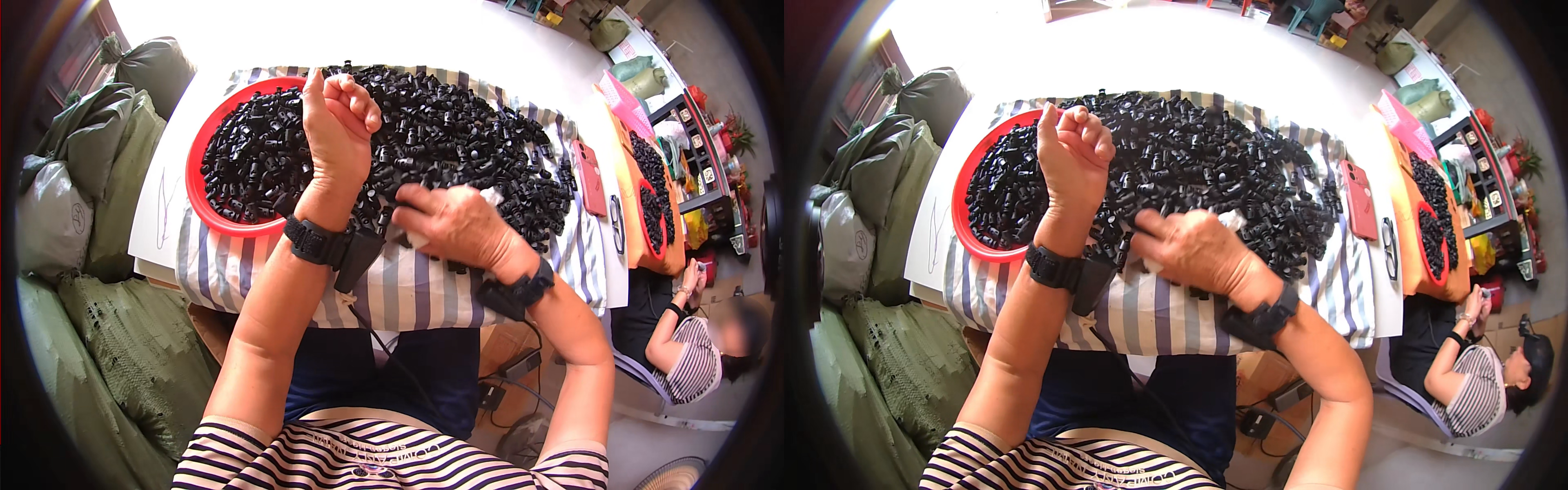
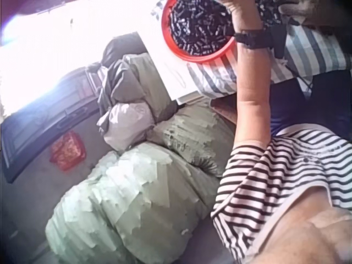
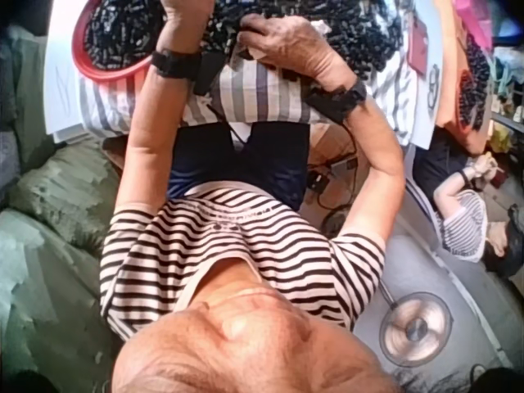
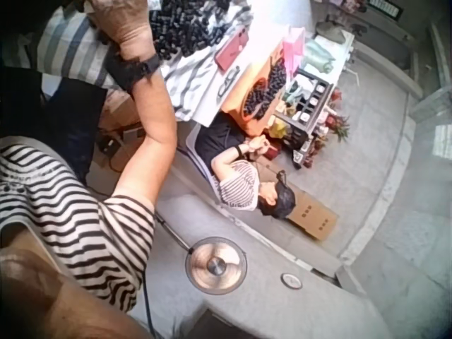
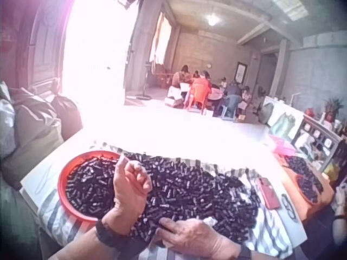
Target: The recorder is sorting and assembling small black plastic components at a table.
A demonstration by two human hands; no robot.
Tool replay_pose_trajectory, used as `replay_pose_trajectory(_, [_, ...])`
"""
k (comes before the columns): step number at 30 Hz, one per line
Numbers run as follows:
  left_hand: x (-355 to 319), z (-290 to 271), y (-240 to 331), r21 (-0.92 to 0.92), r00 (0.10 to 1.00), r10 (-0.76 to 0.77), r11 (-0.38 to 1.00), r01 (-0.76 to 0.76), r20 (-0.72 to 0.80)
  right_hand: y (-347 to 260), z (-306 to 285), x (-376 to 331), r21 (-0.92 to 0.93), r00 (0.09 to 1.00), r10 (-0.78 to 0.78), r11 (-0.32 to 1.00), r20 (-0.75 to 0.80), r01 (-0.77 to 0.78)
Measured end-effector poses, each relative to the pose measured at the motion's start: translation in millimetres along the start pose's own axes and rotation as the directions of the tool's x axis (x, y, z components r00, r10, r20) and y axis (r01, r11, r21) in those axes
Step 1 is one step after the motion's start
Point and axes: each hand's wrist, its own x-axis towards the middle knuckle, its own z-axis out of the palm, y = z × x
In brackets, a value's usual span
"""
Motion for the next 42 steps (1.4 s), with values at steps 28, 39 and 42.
replay_pose_trajectory(28, [-6, 0, -30, 0.198, 0.983, -0.164, 0.969, 0.145, 0.080, 45, -43, -67, -0.198, 0.802, 0.582, 0.778, -0.131, -0.597])
replay_pose_trajectory(39, [-12, 1, -30, 0.271, 0.986, -0.163, 0.950, 0.153, 0.016, 38, -40, -75, 0.046, 0.457, 0.886, 0.455, 0.080, -0.889])
replay_pose_trajectory(42, [-11, 2, -31, 0.285, 0.986, -0.166, 0.945, 0.157, 0.007, 54, -23, -53, 0.120, 0.473, 0.878, 0.463, 0.073, -0.878])
